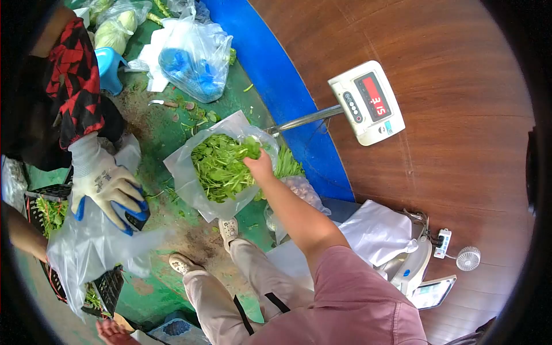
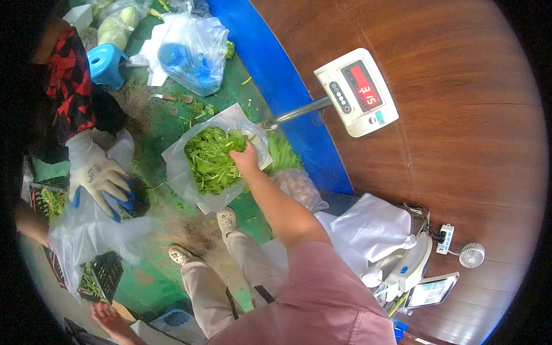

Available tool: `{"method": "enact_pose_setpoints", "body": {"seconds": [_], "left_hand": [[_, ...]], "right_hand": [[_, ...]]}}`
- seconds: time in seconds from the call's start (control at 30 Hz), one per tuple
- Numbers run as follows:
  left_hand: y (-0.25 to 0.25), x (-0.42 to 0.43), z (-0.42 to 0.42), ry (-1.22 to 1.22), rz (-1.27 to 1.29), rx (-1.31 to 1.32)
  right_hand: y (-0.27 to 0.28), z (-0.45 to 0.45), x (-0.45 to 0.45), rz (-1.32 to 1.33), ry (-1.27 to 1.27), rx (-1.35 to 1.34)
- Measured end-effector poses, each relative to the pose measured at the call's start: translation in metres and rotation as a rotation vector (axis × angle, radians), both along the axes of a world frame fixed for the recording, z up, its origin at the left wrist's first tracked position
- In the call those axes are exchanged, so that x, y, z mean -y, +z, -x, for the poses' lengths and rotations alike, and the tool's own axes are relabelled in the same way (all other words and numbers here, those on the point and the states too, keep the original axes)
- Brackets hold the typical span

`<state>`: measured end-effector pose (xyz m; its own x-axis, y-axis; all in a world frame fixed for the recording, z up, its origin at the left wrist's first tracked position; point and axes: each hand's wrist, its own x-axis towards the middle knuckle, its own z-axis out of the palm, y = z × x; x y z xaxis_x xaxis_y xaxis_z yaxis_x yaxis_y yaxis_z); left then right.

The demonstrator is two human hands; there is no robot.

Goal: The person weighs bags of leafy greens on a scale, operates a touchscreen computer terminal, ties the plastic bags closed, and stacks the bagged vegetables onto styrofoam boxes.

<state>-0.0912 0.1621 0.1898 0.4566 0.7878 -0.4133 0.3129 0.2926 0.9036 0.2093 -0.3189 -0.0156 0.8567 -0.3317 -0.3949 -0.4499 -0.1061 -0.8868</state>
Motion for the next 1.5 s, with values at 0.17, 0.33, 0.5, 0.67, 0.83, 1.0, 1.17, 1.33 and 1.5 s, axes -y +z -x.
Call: {"method": "enact_pose_setpoints", "body": {"seconds": [0.17,0.33,0.5,0.67,0.83,1.0,1.17,1.33,1.5], "left_hand": [[-0.065,0.048,0.070,-0.171,0.158,-0.402],[-0.127,0.103,0.163,-0.448,0.259,-0.445],[-0.152,0.144,0.226,-0.736,-0.069,-0.853],[-0.169,0.181,0.242,-0.793,-0.049,-0.917],[-0.171,0.202,0.236,-0.909,-0.111,-1.064],[-0.173,0.195,0.234,-1.012,-0.283,-1.024],[-0.172,0.197,0.186,-1.057,-0.533,-1.032],[-0.172,0.175,0.160,-1.156,-0.580,-0.903],[-0.171,0.158,0.159,-1.122,-0.579,-0.963]], "right_hand": [[-0.020,0.022,0.015,0.415,0.046,0.117],[-0.005,0.006,-0.003,0.865,0.322,-0.004],[-0.124,-0.025,-0.021,1.065,0.638,-0.372],[-0.201,0.006,-0.073,1.259,0.672,-0.426],[-0.203,-0.006,-0.059,1.031,0.832,-0.549],[-0.146,-0.004,-0.022,0.894,0.593,-0.232],[-0.057,-0.003,0.009,0.597,0.409,-0.170],[0.004,0.011,0.028,0.271,0.187,-0.063],[0.089,0.039,0.017,0.274,0.086,0.089]]}}
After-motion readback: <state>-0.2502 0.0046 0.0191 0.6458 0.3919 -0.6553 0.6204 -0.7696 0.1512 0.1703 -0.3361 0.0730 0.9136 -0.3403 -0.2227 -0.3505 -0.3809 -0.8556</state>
